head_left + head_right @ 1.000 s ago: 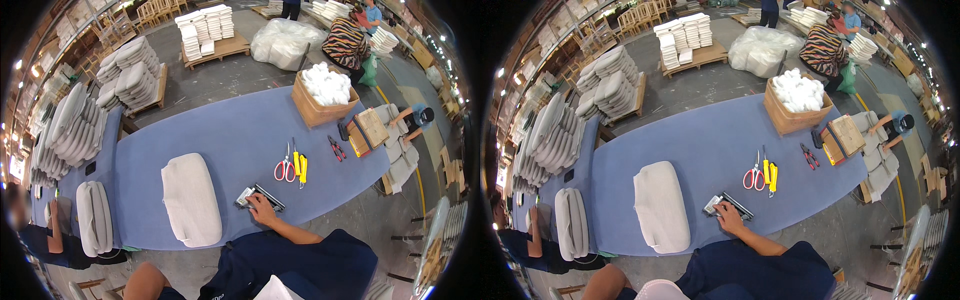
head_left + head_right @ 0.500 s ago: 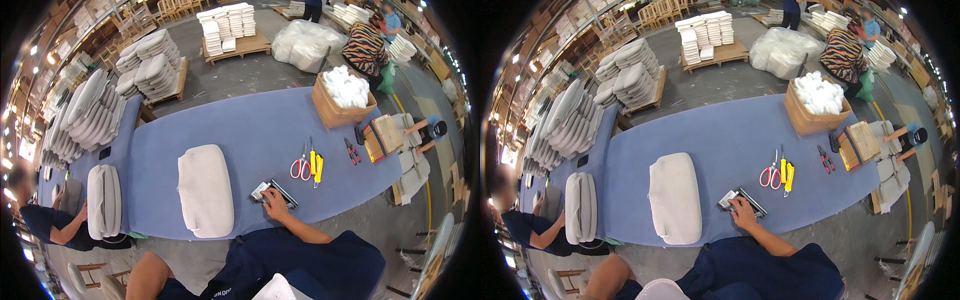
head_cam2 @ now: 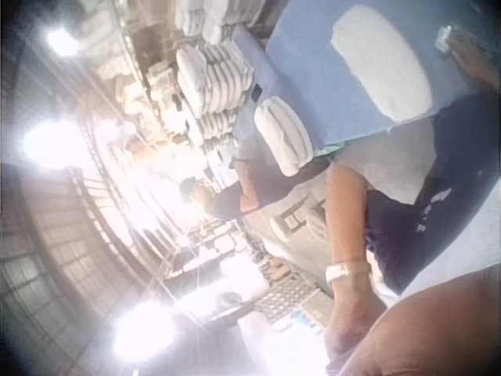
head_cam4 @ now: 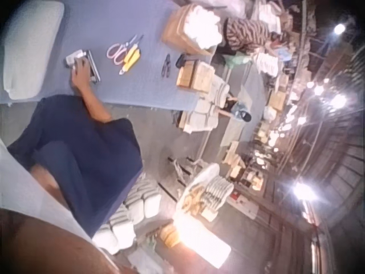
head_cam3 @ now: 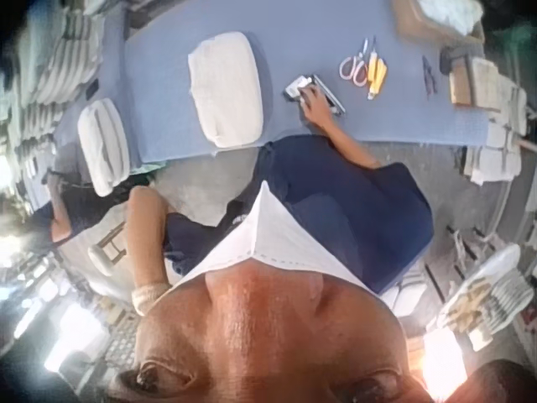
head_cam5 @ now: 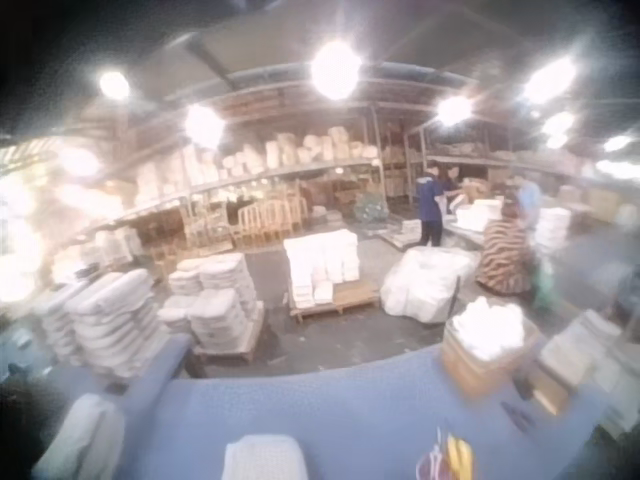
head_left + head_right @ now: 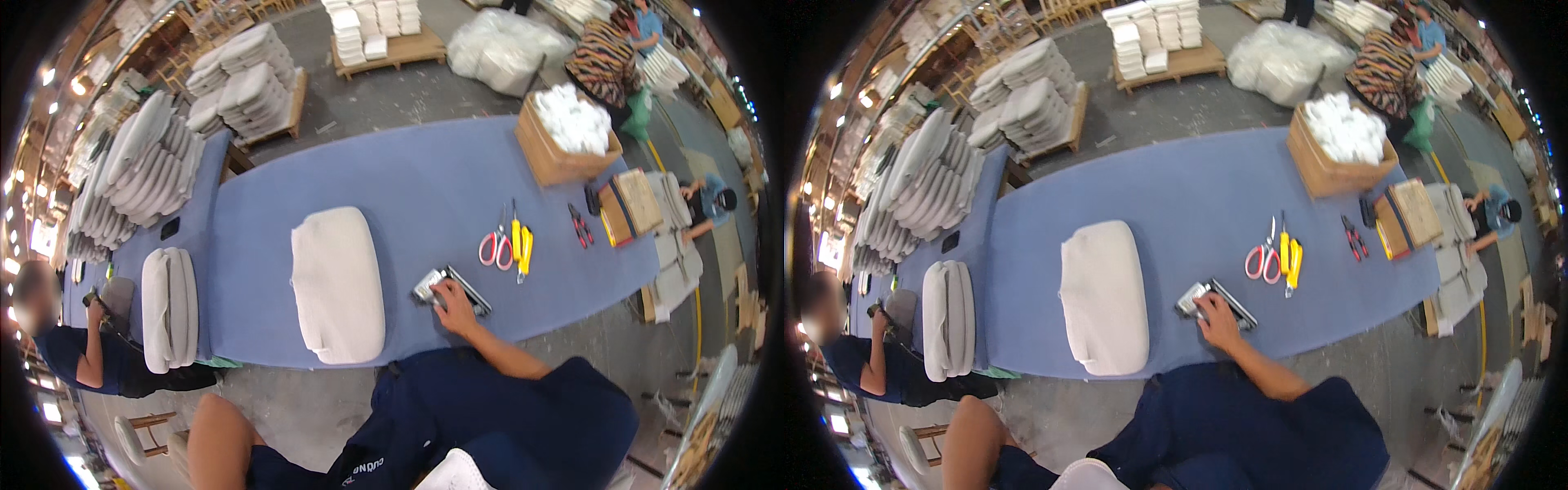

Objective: The person staples the edges of a white cushion cover using a pneumatic staple gun, then trims excess fabric with a utility knife. The person places the finished cushion on a stack and repeats the process with another cushion cover.

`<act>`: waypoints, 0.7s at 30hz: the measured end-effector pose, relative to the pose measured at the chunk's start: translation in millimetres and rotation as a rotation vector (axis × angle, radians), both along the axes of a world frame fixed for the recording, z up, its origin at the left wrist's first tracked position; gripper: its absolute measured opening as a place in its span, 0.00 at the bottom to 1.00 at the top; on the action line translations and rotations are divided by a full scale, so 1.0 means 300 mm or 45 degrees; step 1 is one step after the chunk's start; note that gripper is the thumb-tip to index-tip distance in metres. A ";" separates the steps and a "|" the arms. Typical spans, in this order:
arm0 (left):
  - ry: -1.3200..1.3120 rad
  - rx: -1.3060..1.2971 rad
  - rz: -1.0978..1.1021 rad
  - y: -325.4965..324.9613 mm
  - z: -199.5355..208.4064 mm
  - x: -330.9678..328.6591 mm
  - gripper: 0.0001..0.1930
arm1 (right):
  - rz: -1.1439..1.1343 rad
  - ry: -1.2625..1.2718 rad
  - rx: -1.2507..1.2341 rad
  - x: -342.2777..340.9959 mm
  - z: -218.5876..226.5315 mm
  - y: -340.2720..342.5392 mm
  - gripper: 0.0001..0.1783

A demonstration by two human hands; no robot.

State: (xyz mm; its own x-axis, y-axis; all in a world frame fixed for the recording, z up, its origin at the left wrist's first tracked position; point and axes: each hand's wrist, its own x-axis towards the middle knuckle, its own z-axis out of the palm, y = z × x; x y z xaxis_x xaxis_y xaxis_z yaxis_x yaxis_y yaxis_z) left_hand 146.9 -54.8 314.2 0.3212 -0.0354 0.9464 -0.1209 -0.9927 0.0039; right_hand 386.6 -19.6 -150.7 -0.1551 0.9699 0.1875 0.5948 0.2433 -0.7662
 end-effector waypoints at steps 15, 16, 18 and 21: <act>-0.041 0.085 0.090 -0.051 0.031 -0.034 0.23 | -0.043 0.017 -0.129 -0.011 0.014 -0.012 0.31; -0.039 0.095 0.093 -0.054 0.041 -0.033 0.23 | -0.028 0.016 -0.119 -0.018 0.010 -0.009 0.31; -0.027 0.112 0.122 -0.090 0.057 -0.039 0.23 | -0.027 0.054 -0.133 -0.037 0.019 -0.006 0.31; -0.040 0.128 0.090 -0.076 0.063 -0.030 0.23 | -0.045 0.047 -0.110 -0.020 0.024 -0.006 0.31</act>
